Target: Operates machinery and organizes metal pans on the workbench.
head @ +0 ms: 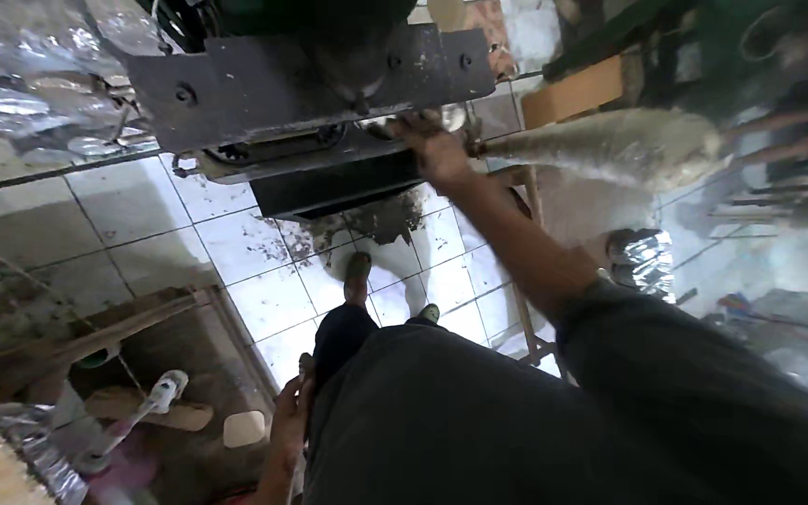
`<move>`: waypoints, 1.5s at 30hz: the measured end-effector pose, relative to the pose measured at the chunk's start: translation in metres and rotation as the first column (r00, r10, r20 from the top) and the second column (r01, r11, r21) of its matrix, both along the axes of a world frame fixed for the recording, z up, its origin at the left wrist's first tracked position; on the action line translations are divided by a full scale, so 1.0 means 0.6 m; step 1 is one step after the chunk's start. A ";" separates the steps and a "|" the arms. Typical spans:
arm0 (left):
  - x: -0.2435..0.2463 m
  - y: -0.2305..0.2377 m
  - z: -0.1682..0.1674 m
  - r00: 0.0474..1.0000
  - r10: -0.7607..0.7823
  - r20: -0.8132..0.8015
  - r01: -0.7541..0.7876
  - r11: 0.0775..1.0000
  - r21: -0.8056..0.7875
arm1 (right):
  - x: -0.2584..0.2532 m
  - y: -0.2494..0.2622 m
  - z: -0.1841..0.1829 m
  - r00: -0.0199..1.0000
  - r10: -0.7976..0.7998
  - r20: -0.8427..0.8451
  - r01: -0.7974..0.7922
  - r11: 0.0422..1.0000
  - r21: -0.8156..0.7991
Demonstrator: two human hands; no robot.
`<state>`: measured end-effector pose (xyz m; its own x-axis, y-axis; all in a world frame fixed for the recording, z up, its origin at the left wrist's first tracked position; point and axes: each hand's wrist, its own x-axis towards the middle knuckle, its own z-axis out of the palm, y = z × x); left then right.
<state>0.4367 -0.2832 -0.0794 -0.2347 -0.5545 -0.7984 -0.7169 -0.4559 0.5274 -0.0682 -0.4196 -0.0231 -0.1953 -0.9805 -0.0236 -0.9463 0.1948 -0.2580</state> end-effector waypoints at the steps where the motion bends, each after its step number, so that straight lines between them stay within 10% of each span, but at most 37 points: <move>1: -0.004 0.007 -0.005 1.000 -0.016 0.022 0.016 1.000 -0.008 | 0.048 -0.020 -0.020 0.999 -0.022 -0.049 0.019 0.999 -0.047; 6: -0.025 0.002 -0.011 0.997 -0.081 0.021 0.079 0.994 0.079 | 0.300 -0.173 -0.016 0.999 -0.038 0.030 0.035 0.997 0.075; 11: -0.025 -0.041 0.033 0.994 -0.107 -0.038 0.114 0.942 0.315 | 0.268 -0.167 0.011 0.987 0.023 0.159 -0.053 0.981 0.188; 18: -0.004 0.018 0.007 0.996 -0.085 0.024 0.084 0.995 0.061 | 0.167 0.019 0.019 0.992 0.023 0.122 -0.014 0.997 -0.069; 22: -0.005 0.024 0.013 0.973 -0.224 -0.052 0.228 0.968 0.102 | 0.012 0.188 0.193 0.941 -0.085 0.327 0.082 0.996 0.022; 27: -0.050 0.021 0.026 0.918 -0.394 0.047 0.379 0.906 0.186 | -0.191 0.238 0.437 0.878 -0.461 0.125 0.473 0.876 -0.095; 30: -0.059 0.039 0.016 0.884 -0.456 0.103 0.439 0.885 0.152 | -0.249 0.260 0.402 0.778 -0.593 0.207 0.566 0.805 0.178; 37: -0.089 0.087 0.046 0.758 -0.643 0.112 0.618 0.762 0.193 | -0.235 0.368 0.344 0.766 -0.484 0.424 0.577 0.808 -0.120; 42: -0.054 0.067 0.026 0.849 -0.520 0.093 0.505 0.851 0.146 | -0.065 0.375 0.354 0.906 -0.423 -0.003 0.364 0.784 -0.503; 45: -0.019 0.045 -0.008 0.895 -0.436 0.098 0.414 0.892 0.182 | 0.083 0.287 0.266 0.983 -0.117 0.141 0.166 0.893 -0.418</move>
